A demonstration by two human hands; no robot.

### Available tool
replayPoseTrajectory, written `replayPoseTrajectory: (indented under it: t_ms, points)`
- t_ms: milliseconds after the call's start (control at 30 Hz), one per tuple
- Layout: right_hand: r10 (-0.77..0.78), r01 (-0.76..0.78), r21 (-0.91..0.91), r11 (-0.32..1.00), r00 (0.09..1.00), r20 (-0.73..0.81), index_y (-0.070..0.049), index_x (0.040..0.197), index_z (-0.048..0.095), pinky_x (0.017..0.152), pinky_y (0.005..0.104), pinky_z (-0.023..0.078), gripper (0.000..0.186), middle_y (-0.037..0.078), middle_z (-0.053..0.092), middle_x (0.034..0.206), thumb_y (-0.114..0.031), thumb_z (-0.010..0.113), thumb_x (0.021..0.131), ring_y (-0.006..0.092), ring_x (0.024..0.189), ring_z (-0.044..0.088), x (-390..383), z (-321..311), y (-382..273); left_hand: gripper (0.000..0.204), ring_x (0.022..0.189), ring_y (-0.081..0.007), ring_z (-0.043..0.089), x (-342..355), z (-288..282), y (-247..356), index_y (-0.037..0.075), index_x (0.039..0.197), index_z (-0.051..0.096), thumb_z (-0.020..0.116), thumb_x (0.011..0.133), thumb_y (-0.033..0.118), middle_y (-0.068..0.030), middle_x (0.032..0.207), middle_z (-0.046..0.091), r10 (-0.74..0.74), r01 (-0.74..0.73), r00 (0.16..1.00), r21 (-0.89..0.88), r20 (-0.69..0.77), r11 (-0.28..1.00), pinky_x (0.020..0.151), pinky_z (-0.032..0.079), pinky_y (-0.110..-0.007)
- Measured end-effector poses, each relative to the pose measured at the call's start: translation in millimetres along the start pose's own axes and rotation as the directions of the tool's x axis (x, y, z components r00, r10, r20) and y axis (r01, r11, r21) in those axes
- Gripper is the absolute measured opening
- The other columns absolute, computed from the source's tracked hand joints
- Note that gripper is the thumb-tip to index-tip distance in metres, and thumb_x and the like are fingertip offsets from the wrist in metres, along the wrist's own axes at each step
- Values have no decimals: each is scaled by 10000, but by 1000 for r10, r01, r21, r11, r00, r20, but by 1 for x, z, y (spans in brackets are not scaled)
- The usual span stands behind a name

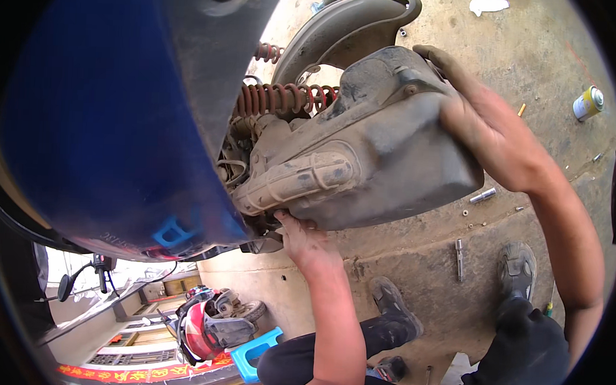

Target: The recorder is installing an air filter housing onto a motorcycle using a screwdriver.

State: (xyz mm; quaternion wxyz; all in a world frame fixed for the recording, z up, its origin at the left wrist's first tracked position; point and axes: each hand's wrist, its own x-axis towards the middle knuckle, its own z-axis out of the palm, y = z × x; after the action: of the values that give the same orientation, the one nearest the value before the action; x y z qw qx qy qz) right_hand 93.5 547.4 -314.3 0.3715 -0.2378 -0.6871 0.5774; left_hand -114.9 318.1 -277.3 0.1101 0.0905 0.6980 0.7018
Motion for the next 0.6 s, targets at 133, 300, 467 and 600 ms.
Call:
replayPoseTrajectory:
  t_ms: [133,300,467,600]
  points:
    - [-127,104,140,985,977,170,35,1622,279,1229,438,324,1262,276,446,1574,-771,753,774,376,1492,413,-5,-7,6,688,1458,-310,444,1,3,-7,120,1599,362,457,1087,570,-107,1606,428,-68,85,994,-206,90,975,1220,357,-515]
    - [45,-68,183,981,991,127,37,1619,283,1239,448,312,1367,286,443,1569,-757,847,660,389,1487,415,-7,-2,-15,661,1470,-315,438,6,-4,5,153,1570,429,436,1081,598,-97,1608,444,-36,57,991,-160,131,985,1214,368,-553]
    - [87,-103,219,970,993,83,17,1613,319,1226,449,328,1202,276,474,1548,-708,783,774,380,1467,444,9,3,-17,635,1469,-287,427,17,-4,-1,153,1575,409,467,1087,556,-69,1611,433,-38,62,990,-173,136,983,1228,343,-518]
    - [91,-93,109,990,996,27,-12,1610,351,1201,434,364,1053,266,488,1541,-716,648,885,368,1451,465,36,11,3,667,1490,-281,408,22,6,-5,150,1589,386,463,1079,573,-71,1635,410,29,-2,985,-158,169,987,1242,334,-513]
